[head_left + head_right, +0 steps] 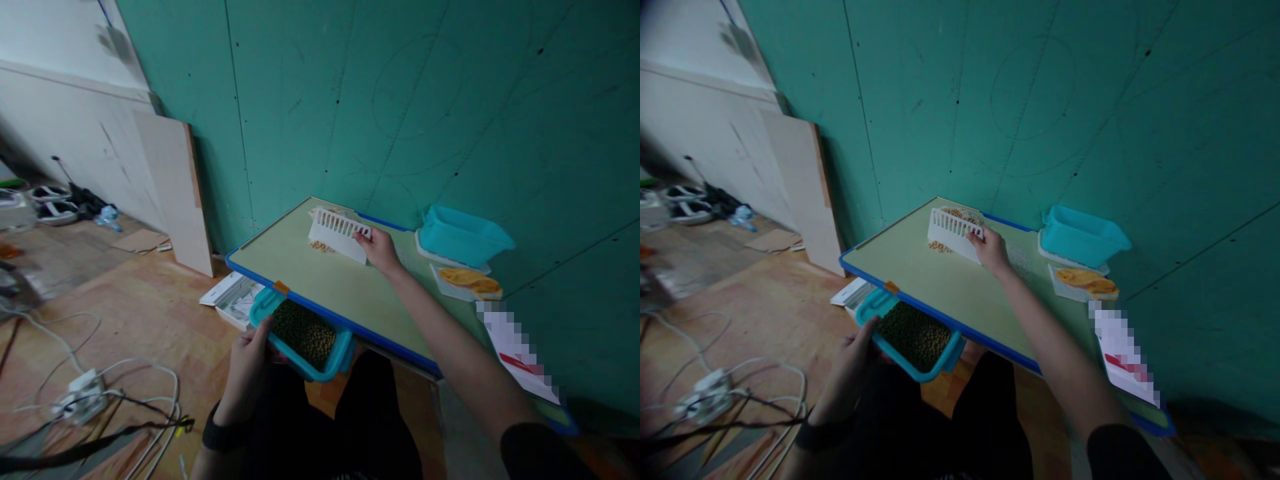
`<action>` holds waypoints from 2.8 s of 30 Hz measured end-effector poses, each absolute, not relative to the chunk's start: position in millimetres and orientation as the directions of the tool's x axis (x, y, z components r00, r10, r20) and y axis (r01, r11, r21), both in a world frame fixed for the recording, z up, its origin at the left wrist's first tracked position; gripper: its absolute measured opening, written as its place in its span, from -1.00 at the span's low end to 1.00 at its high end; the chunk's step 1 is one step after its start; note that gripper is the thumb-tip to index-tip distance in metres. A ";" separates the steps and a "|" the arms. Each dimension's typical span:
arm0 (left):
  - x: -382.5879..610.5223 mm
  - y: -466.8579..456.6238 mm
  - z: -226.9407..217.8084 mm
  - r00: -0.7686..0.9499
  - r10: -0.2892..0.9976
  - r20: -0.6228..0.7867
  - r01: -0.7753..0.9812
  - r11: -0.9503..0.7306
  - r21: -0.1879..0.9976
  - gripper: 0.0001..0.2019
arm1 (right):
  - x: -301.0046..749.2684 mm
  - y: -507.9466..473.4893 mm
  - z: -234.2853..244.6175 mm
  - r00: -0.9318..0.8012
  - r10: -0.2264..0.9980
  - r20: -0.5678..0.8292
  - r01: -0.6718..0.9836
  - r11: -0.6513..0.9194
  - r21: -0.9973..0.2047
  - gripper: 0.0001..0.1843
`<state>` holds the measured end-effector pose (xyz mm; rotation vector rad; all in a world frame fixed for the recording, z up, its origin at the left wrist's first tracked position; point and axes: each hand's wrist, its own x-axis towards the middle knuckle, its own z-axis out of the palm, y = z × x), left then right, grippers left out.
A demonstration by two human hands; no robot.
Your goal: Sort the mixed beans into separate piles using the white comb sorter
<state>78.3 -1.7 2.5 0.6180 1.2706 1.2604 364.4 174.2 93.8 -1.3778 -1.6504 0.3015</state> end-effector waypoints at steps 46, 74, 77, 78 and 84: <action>76.0 5.3 -9.8 -0.102 0.936 -0.338 -0.372 0.279 0.885 -0.44 | 363.8 94.7 96.4 -0.198 0.820 0.536 0.550 0.546 -0.632 -0.63; 57.2 4.8 -2.0 -0.134 0.938 -0.321 -0.364 0.254 0.896 -0.46 | 288.4 95.1 112.5 -0.223 0.815 0.535 0.592 0.549 -0.590 -0.68; 56.3 2.5 6.6 -0.146 0.936 -0.319 -0.353 0.252 0.901 -0.46 | 292.8 90.9 112.4 -0.230 0.818 0.527 0.557 0.555 -0.618 -0.70; 56.2 2.2 9.3 -0.151 0.934 -0.324 -0.346 0.257 0.902 -0.46 | 293.9 90.1 112.2 -0.232 0.819 0.525 0.549 0.556 -0.624 -0.70; 53.6 2.3 15.9 -0.132 0.940 -0.314 -0.343 0.254 0.904 -0.45 | 294.8 91.9 109.9 -0.223 0.826 0.517 0.508 0.552 -0.661 -0.67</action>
